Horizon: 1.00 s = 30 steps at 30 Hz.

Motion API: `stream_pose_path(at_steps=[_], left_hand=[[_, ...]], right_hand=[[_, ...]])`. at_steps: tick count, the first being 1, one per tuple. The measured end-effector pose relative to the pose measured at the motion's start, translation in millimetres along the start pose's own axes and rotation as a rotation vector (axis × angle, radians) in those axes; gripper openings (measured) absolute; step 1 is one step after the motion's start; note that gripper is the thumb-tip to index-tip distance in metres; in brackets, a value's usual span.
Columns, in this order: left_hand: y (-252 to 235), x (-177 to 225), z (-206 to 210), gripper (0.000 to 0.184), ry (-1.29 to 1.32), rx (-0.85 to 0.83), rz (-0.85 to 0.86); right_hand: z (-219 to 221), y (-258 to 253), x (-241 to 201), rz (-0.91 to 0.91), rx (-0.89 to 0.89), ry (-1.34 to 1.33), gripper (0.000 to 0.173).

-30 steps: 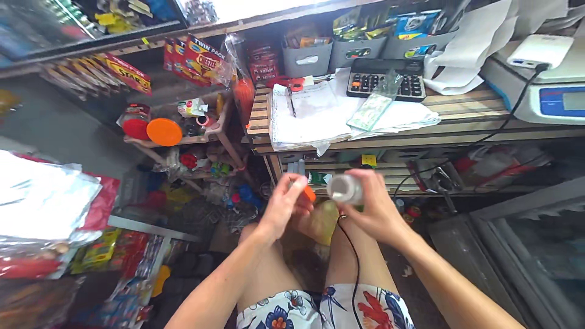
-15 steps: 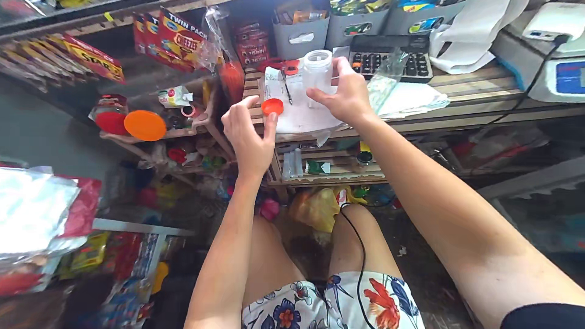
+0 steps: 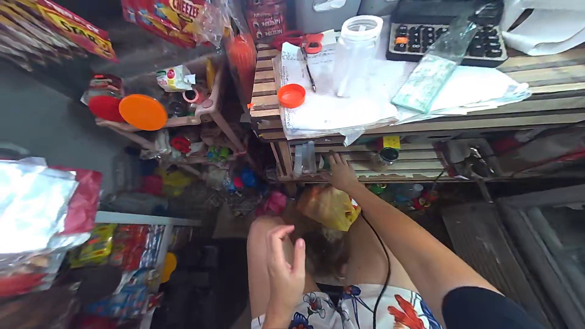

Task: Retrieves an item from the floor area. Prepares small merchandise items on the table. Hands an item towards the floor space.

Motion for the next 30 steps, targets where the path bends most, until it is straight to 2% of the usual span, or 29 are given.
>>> stream_pose_path(at_steps=[3, 6, 8, 13, 15, 17, 19, 21, 23, 25, 27, 30], left_hand=[[11, -12, 3, 0.031, 0.03, 0.009, -0.012], [9, -23, -1, 0.028, 0.046, 0.016, -0.042], [0, -29, 1, 0.027, 0.05, -0.001, -0.066], [-47, -35, 27, 0.03, 0.143, -0.106, -0.082], [-67, -36, 43, 0.035, 0.257, -0.152, -0.165], [-81, -40, 63, 0.04, 0.442, -0.193, -0.315], [-85, -42, 87, 0.047, 0.687, -0.237, -0.485], [-79, -41, 110, 0.057, 0.885, -0.269, -0.659], [-66, -40, 129, 0.055, 0.992, -0.219, -0.805], [-54, -37, 141, 0.048, 1.051, -0.169, -0.838], [-42, -34, 147, 0.044, 1.118, -0.133, -0.779], [-29, -38, 152, 0.044, 1.154, -0.103, -0.723]], right_hand=[[19, -24, 27, 0.11, -0.077, 0.025, 0.083], [16, -28, 35, 0.111, -0.063, 0.071, 0.073], [13, -18, 38, 0.092, -0.089, -0.015, 0.073], [5, 34, 27, -0.132, -0.102, -0.476, 0.076], [-2, 68, 6, -0.208, -0.097, -0.495, 0.081], [-15, 102, -22, -0.236, -0.064, -0.302, 0.085], [-24, 129, -53, -0.231, -0.063, -0.008, 0.074], [-26, 148, -79, -0.173, -0.145, 0.199, 0.066], [-22, 162, -96, -0.075, -0.25, 0.31, 0.068], [-14, 171, -111, 0.01, -0.358, 0.395, 0.06], [-7, 179, -124, 0.038, -0.446, 0.485, 0.043], [-5, 187, -134, 0.03, -0.524, 0.628, 0.043]])
Point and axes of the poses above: each hand's wrist, its own y-axis away from the middle knuckle, its own z-axis out of the palm, x = y × z, the point moved 8 cm from there along -y, towards the middle knuckle, and after that the axes turned 12 degrees about -x, right-handed, at the moved point
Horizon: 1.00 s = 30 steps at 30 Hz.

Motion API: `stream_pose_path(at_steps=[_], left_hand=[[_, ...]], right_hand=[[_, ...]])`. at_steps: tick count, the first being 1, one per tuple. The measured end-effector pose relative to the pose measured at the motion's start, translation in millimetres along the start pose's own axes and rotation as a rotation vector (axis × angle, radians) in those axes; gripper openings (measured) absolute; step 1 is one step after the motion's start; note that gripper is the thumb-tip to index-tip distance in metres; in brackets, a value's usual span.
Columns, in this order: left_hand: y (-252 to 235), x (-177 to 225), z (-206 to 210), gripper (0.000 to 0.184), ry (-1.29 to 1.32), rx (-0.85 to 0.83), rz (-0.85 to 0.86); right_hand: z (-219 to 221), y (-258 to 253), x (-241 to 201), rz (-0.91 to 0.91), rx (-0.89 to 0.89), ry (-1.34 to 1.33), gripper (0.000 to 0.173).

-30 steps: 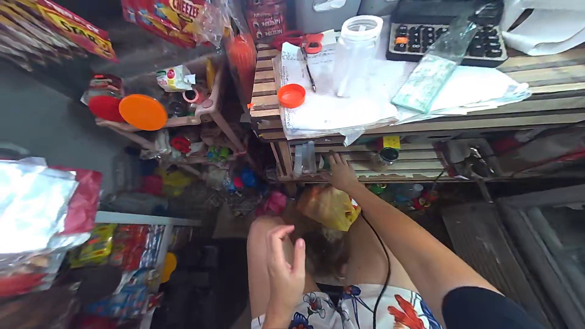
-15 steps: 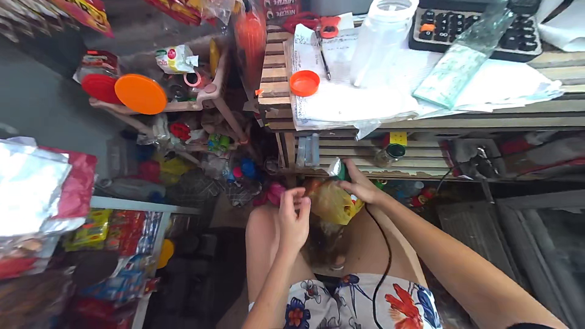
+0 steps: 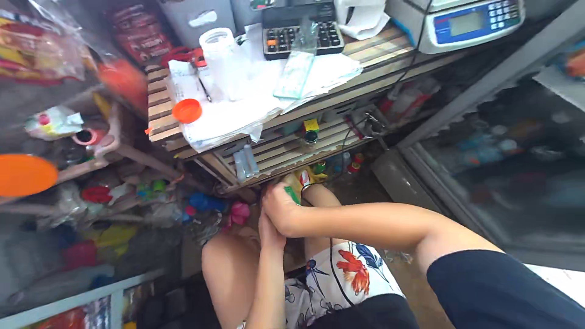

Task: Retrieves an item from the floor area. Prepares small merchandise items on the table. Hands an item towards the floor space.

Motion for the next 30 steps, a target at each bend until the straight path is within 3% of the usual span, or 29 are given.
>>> stream_pose_path(at_steps=[5, 9, 14, 18, 21, 25, 28, 30], left_hand=[[5, 10, -10, 0.041, -0.232, 0.141, -0.014], [3, 52, -20, 0.04, -0.566, 0.247, 0.139], [13, 108, 6, 0.037, -1.234, 0.188, 0.351], [20, 114, 33, 0.039, -1.494, 0.079, 0.308], [20, 113, 17, 0.051, -1.237, -0.011, 0.157], [15, 83, -14, 0.076, -0.549, -0.199, 0.011], [26, 48, -2, 0.055, -0.246, -0.308, -0.004], [30, 38, 5, 0.037, -0.134, -0.183, -0.011]], right_hand=[[-6, 21, 11, -0.024, 0.011, -0.122, 0.034], [3, 24, 46, -0.115, 0.203, -0.329, 0.057], [36, 3, 54, -0.245, 0.279, -0.531, 0.083], [54, -13, 42, -0.32, 0.322, -0.847, 0.071], [61, -17, 39, -0.36, 0.249, -1.013, 0.065], [65, -14, 46, -0.356, 0.224, -1.125, 0.066], [62, -17, 40, -0.372, 0.241, -1.117, 0.069], [62, -19, 33, -0.372, 0.265, -1.089, 0.069]])
Point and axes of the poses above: each hand's wrist, its own y-axis away from the middle knuckle, its own z-axis out of the palm, x = y × z, the point moved 8 cm from there along -y, towards the middle knuckle, and after that the axes turned 12 degrees about -x, right-handed, at the moved point
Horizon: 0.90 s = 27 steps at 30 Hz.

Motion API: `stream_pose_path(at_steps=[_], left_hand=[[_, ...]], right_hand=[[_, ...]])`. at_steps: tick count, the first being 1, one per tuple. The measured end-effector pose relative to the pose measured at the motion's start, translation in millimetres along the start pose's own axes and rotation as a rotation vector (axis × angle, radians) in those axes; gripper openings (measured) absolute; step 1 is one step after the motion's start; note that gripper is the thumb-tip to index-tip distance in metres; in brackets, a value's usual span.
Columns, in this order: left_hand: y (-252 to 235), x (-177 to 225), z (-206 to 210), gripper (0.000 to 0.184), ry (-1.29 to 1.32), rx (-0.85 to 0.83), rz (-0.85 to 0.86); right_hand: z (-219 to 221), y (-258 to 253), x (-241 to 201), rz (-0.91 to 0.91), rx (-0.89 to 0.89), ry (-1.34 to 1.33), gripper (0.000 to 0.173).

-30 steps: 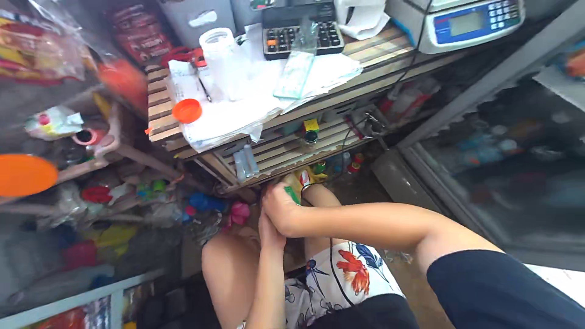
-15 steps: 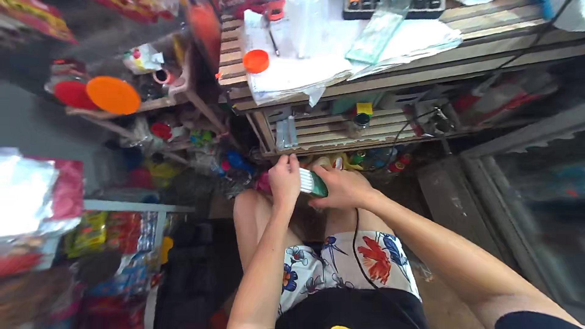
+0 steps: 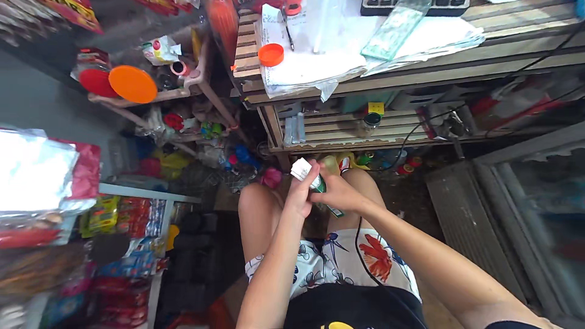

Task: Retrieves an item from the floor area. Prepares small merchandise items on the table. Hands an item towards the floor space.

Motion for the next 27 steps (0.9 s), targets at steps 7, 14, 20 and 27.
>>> stream_pose_path(at_steps=[7, 14, 20, 27], left_hand=[[-2, 11, 0, 0.021, 0.1, 0.138, 0.019], [9, 57, -30, 0.008, 0.474, 0.127, 0.134], [53, 96, -100, 0.041, 0.289, -0.027, 0.338], [92, 97, -177, 0.056, 0.388, 0.044, 0.333]], right_hand=[[-1, 12, 1, 0.014, 0.017, 0.014, 0.073], [-11, 54, 27, -0.119, 0.158, -0.21, 0.071], [-44, 149, 115, -0.296, 0.773, -0.78, 0.029], [19, 220, 260, 0.1, 1.235, -1.185, 0.012]])
Point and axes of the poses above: each hand's wrist, its own y-axis away from the middle knuckle, its own z-axis out of the palm, x = y × z, the point moved 8 cm from there along -y, towards the middle knuckle, and after that the axes turned 12 degrees about -x, right-handed, at the moved point
